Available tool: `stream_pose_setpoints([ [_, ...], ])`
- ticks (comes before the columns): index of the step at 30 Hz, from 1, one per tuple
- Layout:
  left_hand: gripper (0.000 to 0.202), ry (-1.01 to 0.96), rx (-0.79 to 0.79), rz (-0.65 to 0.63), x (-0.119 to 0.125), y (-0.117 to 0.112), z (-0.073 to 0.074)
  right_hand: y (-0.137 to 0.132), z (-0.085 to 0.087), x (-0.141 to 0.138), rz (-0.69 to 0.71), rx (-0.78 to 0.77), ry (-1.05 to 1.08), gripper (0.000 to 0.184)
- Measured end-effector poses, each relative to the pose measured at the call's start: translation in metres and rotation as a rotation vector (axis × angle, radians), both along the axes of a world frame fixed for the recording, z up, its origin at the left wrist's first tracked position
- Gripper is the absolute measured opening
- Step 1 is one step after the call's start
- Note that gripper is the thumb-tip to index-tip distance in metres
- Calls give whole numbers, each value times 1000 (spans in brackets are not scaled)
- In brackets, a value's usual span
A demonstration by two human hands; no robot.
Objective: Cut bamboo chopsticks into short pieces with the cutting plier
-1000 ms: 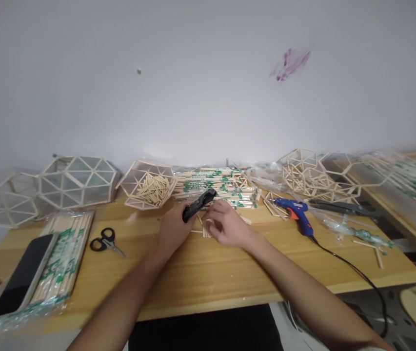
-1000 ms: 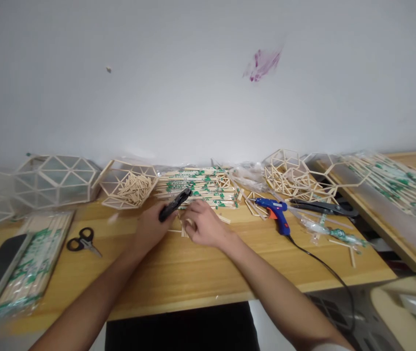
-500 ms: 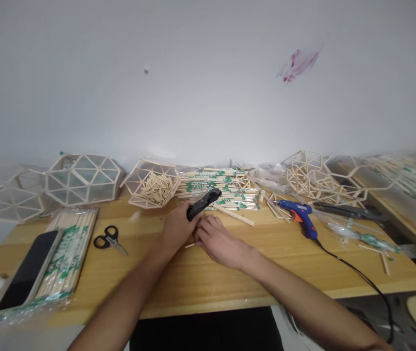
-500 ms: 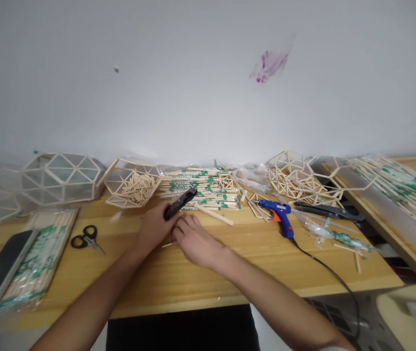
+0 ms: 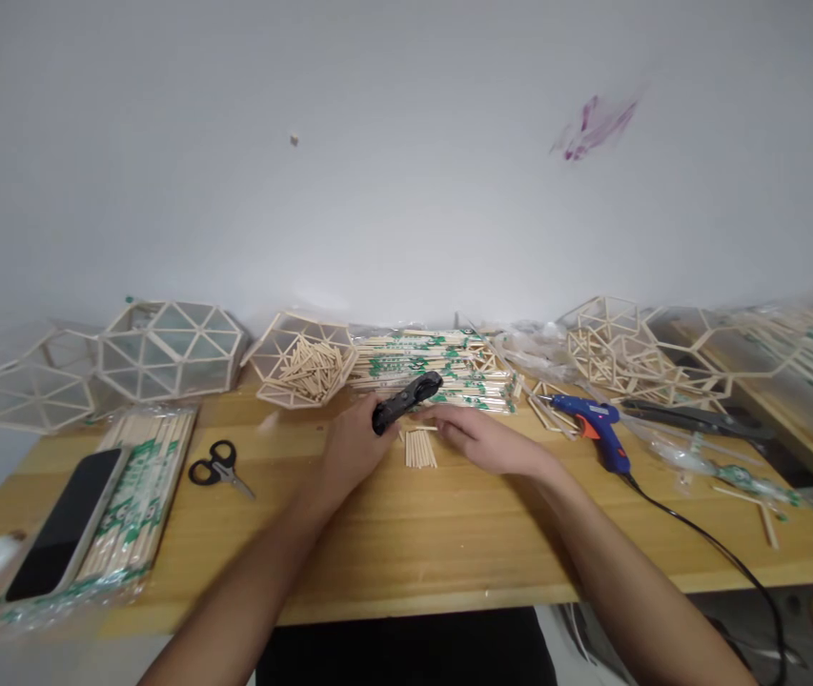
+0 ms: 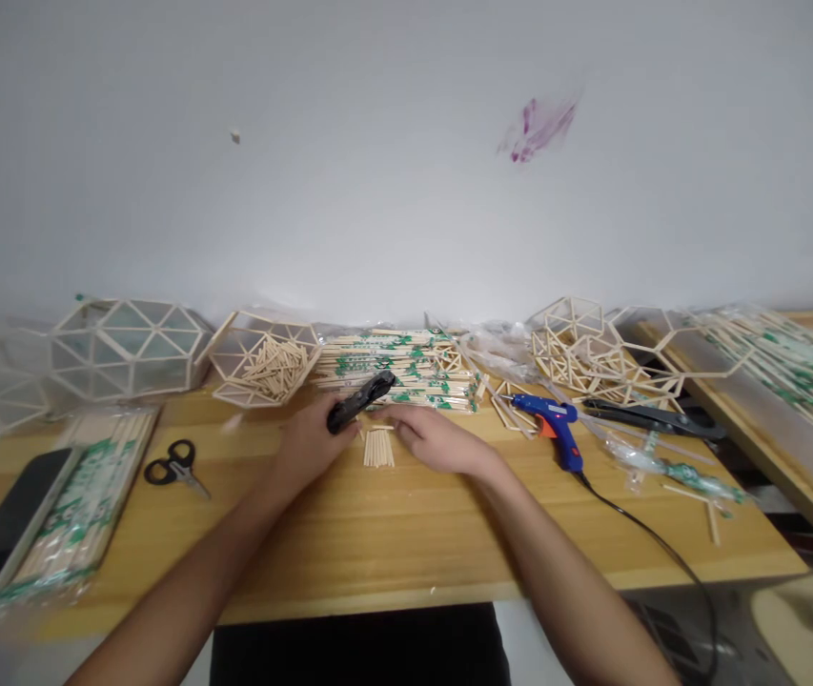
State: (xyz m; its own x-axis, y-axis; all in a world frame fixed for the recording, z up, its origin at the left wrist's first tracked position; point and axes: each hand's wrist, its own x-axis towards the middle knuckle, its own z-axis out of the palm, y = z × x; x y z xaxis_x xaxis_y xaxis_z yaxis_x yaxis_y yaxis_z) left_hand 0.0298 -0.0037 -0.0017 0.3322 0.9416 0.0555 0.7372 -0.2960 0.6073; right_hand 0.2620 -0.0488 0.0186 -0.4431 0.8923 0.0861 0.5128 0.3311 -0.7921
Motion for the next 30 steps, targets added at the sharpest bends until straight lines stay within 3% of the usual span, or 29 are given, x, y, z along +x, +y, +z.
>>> stream_pose_setpoints([
  [7, 17, 1, -31, -53, -1, -2, 5, 1, -6, -4, -65, 51, -55, 41],
  [16, 18, -15, -8, -99, -3, -2, 3, 2, -1, -6, -159, -82, -103, 8],
  [22, 17, -70, -47, -169, -5, -3, 3, 2, -3, -9, -223, -94, -154, 17],
  [30, 15, -113, -44, -200, -9, -1, 2, 2, -9, -13, -216, -84, -154, 11],
])
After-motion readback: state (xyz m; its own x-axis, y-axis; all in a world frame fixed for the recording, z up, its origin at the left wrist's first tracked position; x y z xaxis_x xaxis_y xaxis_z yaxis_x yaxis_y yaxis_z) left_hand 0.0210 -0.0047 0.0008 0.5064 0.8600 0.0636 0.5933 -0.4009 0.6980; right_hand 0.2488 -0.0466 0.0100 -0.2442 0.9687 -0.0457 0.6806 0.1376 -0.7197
